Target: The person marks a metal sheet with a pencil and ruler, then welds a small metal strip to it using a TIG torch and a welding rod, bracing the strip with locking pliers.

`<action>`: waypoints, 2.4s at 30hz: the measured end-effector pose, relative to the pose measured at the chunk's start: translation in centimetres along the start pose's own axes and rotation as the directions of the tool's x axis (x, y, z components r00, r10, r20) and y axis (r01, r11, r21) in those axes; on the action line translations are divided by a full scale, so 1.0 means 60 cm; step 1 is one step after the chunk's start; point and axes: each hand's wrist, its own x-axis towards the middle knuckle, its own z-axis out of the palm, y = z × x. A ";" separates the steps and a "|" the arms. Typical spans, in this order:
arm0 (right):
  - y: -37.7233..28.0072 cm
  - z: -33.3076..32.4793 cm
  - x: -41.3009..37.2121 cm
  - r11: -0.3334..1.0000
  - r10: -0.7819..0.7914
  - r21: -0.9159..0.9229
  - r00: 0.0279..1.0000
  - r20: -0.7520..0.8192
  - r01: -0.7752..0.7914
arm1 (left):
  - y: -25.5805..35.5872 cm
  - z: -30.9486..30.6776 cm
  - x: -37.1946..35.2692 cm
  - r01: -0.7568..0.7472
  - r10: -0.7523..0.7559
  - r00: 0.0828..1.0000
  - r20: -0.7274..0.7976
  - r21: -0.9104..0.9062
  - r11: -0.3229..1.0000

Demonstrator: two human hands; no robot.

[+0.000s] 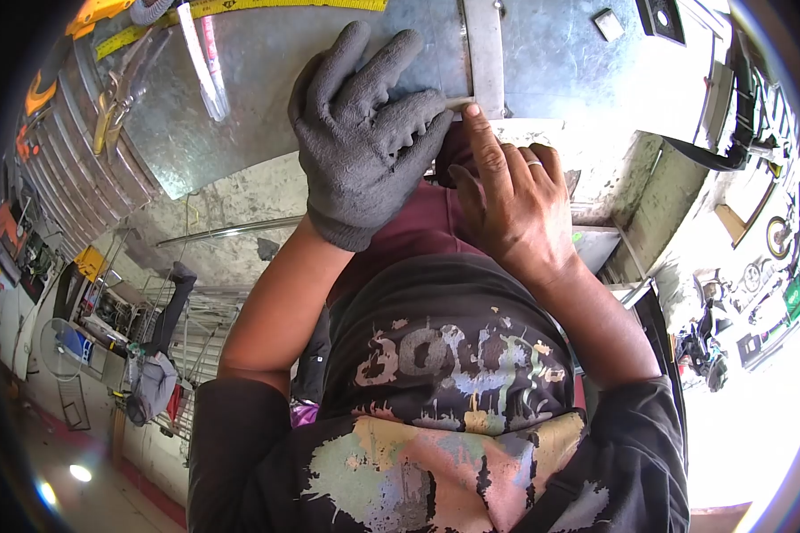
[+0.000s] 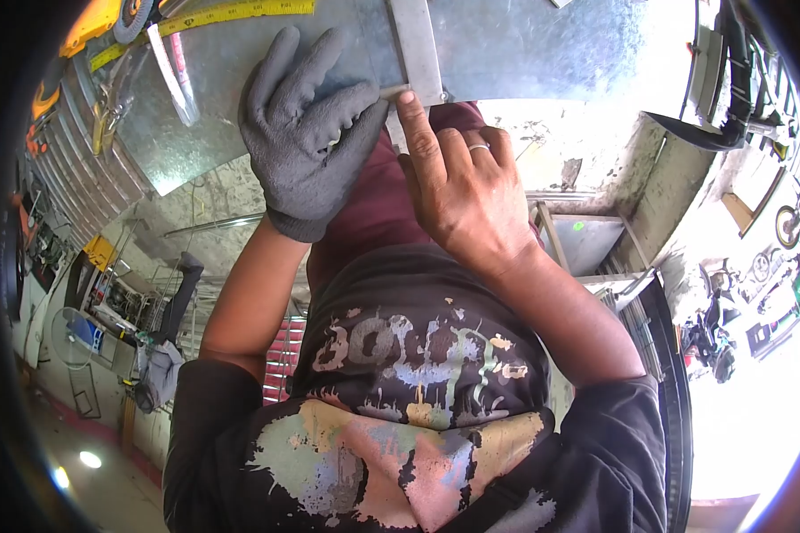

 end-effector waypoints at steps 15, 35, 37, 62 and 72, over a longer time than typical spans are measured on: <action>-0.006 0.010 -0.009 1.000 0.016 -0.016 0.998 0.054 -0.015 | 0.019 -0.005 0.012 -0.002 -0.003 0.999 0.048 0.096 0.995; 0.012 -0.008 0.005 0.997 -0.008 0.073 0.997 -0.078 0.013 | 0.023 -0.013 0.025 0.102 -0.099 0.993 0.072 -0.050 0.993; 0.007 -0.018 0.008 0.982 0.088 0.172 0.993 -0.076 -0.074 | 0.025 -0.018 0.022 0.058 -0.058 0.994 0.095 0.000 0.998; -0.022 -0.124 0.042 -0.293 0.342 0.796 0.719 0.605 -0.530 | 0.083 -0.121 0.072 0.158 -0.097 0.976 0.196 -0.329 0.931; -0.055 -0.176 0.033 -0.113 0.423 0.863 0.762 0.490 -0.492 | 0.101 -0.134 0.080 0.142 -0.104 0.986 0.127 -0.342 0.929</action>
